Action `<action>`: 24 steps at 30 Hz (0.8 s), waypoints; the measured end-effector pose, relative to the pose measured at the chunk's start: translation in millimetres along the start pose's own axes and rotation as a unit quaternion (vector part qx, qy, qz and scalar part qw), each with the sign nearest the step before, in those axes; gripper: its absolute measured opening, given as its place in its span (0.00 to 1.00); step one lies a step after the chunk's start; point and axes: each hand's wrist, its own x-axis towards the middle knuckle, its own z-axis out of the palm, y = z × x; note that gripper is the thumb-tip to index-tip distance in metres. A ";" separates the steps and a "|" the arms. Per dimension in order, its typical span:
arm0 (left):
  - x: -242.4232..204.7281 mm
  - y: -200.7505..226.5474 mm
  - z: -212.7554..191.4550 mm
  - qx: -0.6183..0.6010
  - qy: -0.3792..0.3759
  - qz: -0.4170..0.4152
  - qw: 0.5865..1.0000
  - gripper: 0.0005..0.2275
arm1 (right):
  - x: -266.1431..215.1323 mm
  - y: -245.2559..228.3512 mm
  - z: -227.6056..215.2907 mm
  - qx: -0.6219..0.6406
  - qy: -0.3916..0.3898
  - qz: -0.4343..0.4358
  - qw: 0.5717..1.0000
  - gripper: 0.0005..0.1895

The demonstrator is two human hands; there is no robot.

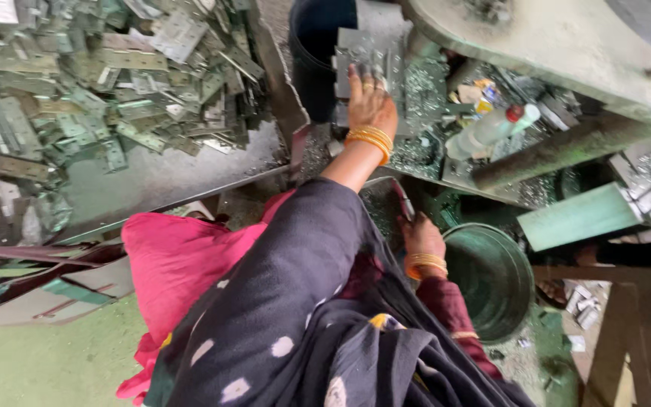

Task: The person repeatedly picks up metal hinge pieces from a pile, places them into a press machine, and operates the lever to process them. The person then removes the processed pieces and returns them to the pile, continuing the cycle.

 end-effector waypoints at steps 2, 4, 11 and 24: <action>-5.0 2.7 -0.8 -0.018 -0.054 0.010 0.998 0.16 | -0.4 2.0 -8.8 -0.031 -0.006 -0.021 0.999 0.25; -2.6 6.9 -1.2 -0.016 -0.052 0.009 0.998 0.14 | 6.5 5.3 -25.7 -0.081 -0.012 -0.010 0.997 0.25; 23.7 5.2 8.1 0.015 -0.101 0.001 0.995 0.15 | 2.5 -4.8 -12.3 -0.041 -0.023 0.040 0.998 0.25; -79.4 -69.3 1.4 -0.333 0.257 0.003 0.907 0.15 | -26.0 -26.0 -43.5 -0.257 0.156 -0.077 0.951 0.24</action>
